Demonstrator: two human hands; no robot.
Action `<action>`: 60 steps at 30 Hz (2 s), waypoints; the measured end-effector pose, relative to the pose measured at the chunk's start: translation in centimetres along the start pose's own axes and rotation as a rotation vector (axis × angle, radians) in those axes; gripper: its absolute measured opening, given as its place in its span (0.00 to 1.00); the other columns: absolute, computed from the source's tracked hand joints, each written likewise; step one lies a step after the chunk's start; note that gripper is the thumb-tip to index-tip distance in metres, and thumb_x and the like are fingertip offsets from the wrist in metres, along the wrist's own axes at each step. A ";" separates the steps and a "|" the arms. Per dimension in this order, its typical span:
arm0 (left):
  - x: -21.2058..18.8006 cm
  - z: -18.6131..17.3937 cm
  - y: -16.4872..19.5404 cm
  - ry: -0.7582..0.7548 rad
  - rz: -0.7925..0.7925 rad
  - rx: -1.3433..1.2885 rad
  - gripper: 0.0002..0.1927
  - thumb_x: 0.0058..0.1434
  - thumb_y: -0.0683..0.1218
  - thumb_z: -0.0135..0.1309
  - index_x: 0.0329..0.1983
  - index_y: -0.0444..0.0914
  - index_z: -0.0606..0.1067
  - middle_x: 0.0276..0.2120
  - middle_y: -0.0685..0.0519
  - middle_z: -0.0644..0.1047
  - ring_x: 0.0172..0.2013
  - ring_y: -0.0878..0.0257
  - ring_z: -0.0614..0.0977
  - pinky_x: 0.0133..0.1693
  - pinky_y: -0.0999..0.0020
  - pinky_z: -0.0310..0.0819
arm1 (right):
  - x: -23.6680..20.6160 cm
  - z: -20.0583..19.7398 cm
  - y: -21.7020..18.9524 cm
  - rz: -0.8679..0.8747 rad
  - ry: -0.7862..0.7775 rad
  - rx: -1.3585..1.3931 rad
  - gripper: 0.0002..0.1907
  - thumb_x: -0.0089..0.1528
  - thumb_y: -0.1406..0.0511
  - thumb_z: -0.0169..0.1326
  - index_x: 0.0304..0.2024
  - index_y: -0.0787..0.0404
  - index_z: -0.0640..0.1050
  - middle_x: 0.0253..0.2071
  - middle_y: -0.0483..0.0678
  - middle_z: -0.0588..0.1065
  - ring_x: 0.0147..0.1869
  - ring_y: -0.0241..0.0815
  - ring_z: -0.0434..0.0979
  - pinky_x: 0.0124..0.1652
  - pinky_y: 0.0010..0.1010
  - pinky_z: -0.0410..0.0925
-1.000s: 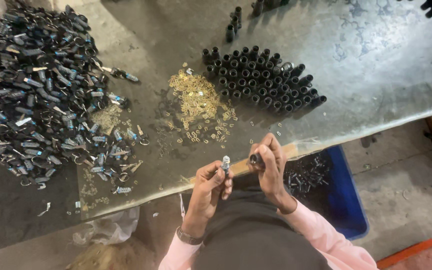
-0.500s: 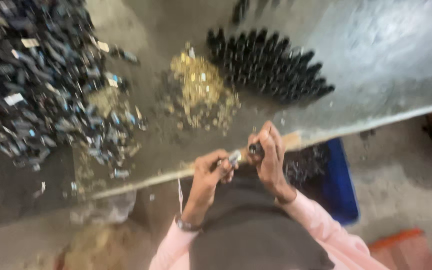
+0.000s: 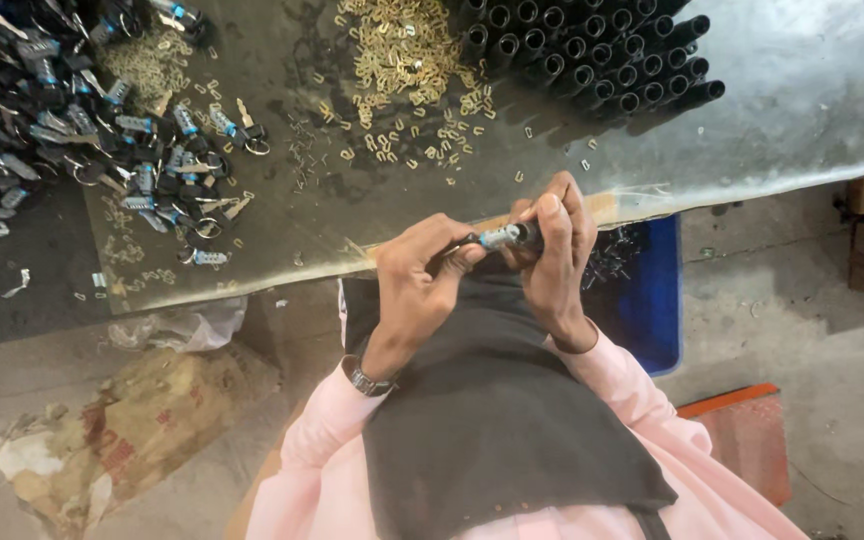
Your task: The person sits at a workbench assembling padlock cylinders. They pick up a small metal pin and spring, insert the pin into the cylinder body by hand, then use a black cylindrical pressing tool to push the pin and spring into place, repeating the cycle for successive lock bodies and setting finished ones aside.
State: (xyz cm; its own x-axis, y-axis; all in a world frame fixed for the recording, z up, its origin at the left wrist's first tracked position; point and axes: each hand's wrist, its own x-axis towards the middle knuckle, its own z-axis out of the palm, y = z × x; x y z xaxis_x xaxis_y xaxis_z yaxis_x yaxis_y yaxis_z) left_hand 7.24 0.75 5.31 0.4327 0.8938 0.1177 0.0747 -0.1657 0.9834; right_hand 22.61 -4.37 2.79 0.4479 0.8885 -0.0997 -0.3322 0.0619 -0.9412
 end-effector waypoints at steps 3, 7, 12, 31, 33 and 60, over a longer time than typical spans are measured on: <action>-0.2 -0.2 0.4 0.038 0.205 0.350 0.05 0.61 0.38 0.62 0.37 0.35 0.77 0.28 0.49 0.74 0.29 0.55 0.76 0.32 0.64 0.67 | -0.2 -0.5 0.2 -0.127 0.047 -0.286 0.13 0.73 0.61 0.44 0.35 0.61 0.67 0.27 0.46 0.69 0.24 0.30 0.59 0.24 0.25 0.56; -1.1 -0.1 -0.6 -0.046 0.414 0.517 0.09 0.53 0.37 0.62 0.36 0.36 0.75 0.33 0.50 0.75 0.35 0.53 0.78 0.37 0.60 0.70 | -0.8 -2.4 0.0 -0.284 -0.098 -0.836 0.15 0.73 0.63 0.46 0.33 0.65 0.68 0.26 0.48 0.66 0.27 0.37 0.63 0.31 0.31 0.60; -0.1 -0.3 -2.2 -0.185 0.633 0.523 0.21 0.43 0.39 0.59 0.43 0.32 0.77 0.38 0.47 0.76 0.38 0.52 0.79 0.39 0.59 0.73 | -0.4 -3.5 0.3 -0.144 -0.327 -0.726 0.11 0.75 0.66 0.45 0.39 0.68 0.68 0.33 0.50 0.66 0.39 0.39 0.64 0.38 0.31 0.63; 1.1 -3.1 -2.4 -0.125 0.322 0.329 0.05 0.59 0.39 0.59 0.38 0.40 0.78 0.41 0.51 0.83 0.45 0.53 0.85 0.48 0.59 0.78 | -2.5 -16.2 1.6 0.301 0.088 -1.339 0.15 0.71 0.57 0.47 0.40 0.62 0.75 0.26 0.60 0.78 0.32 0.58 0.79 0.34 0.45 0.68; 1.4 -6.6 -3.5 -0.006 0.396 0.507 0.10 0.58 0.38 0.56 0.43 0.38 0.78 0.45 0.47 0.82 0.49 0.49 0.83 0.51 0.55 0.76 | -2.4 -17.4 1.8 0.167 -0.046 -1.552 0.12 0.71 0.60 0.49 0.48 0.58 0.81 0.36 0.61 0.78 0.38 0.64 0.78 0.35 0.50 0.69; 8.2 -16.3 -5.5 0.506 -0.006 1.229 0.22 0.56 0.49 0.67 0.51 0.41 0.72 0.39 0.51 0.81 0.39 0.55 0.82 0.47 0.58 0.59 | -4.7 -19.1 1.0 1.107 -1.150 0.389 0.20 0.57 0.67 0.63 0.51 0.67 0.83 0.41 0.54 0.86 0.44 0.46 0.85 0.46 0.32 0.76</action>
State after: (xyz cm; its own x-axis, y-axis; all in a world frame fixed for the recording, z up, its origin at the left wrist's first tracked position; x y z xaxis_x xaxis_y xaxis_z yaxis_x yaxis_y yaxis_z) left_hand -4.32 15.75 3.10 0.0700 0.9069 0.4155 0.9492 -0.1887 0.2518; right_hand 36.00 -17.18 -3.81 -0.8909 0.4154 -0.1835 -0.3078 -0.8495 -0.4286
